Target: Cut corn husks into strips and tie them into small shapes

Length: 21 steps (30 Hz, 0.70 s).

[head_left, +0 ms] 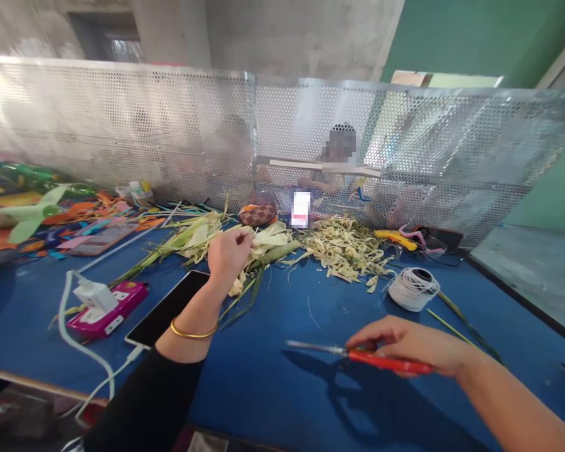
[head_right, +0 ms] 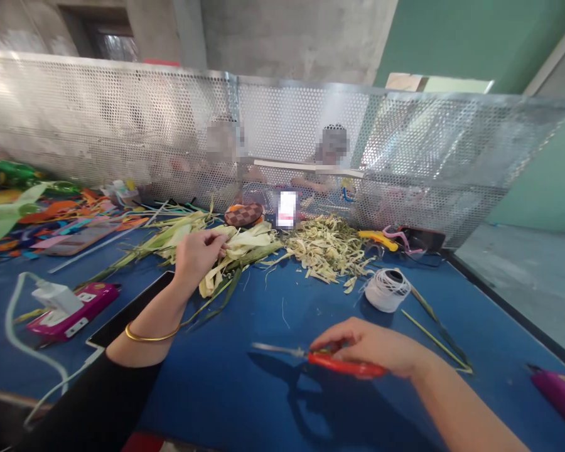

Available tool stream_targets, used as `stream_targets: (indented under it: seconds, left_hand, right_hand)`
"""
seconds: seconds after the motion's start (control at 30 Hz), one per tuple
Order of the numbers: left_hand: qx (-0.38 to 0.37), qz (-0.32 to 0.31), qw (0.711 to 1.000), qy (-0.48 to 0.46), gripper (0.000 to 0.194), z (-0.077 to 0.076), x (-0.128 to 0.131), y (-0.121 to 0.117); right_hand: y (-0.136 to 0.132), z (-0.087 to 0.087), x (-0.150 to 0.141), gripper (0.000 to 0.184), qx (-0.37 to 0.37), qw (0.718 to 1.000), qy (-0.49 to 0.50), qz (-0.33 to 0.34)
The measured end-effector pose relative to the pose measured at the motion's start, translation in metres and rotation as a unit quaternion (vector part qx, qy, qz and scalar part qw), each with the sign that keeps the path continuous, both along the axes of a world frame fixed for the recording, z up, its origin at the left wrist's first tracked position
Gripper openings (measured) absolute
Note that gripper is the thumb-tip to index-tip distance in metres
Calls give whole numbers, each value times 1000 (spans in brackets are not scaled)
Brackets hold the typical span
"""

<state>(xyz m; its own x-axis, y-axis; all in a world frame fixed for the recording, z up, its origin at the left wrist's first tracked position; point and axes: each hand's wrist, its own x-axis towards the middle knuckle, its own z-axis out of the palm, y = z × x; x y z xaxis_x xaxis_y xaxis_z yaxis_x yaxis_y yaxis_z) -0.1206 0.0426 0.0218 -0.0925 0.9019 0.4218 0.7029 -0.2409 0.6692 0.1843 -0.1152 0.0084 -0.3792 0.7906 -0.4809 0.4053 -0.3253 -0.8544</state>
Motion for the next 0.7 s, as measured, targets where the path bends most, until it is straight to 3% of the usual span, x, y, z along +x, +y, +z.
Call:
stream_targets:
  seconds: [0.03, 0.1, 0.17, 0.27, 0.37, 0.47, 0.53, 0.63, 0.7]
  left_hand:
    - [6, 4, 1000, -23, 26, 0, -2, 2]
    - [15, 7, 998, -60, 24, 1, -5, 3]
    - [17, 4, 997, -78, 23, 1, -5, 3]
    - [26, 5, 996, -82, 22, 2, -5, 1]
    - [31, 5, 997, -76, 23, 4, -6, 1]
    - [28, 17, 998, -57, 23, 5, -5, -1]
    - [33, 35, 998, -25, 24, 5, -4, -3]
    - [38, 64, 996, 52, 25, 3, 4, -4]
    - [34, 64, 991, 111, 27, 0, 11, -3]
  right_hand:
    - [4, 1, -5, 32, 25, 999, -18, 40]
    - [18, -1, -10, 33, 31, 998, -38, 30]
    - [37, -7, -7, 40, -7, 996, -64, -68]
    - [59, -17, 4, 43, 80, 961, -129, -232]
    - [61, -20, 13, 45, 139, 926, -198, -290]
    - [46, -11, 12, 46, 145, 955, -169, -197]
    - [35, -4, 7, 43, 153, 978, -120, -70]
    - [30, 0, -1, 36, 156, 977, -112, 96]
    - [35, -7, 0, 37, 176, 969, -145, 92]
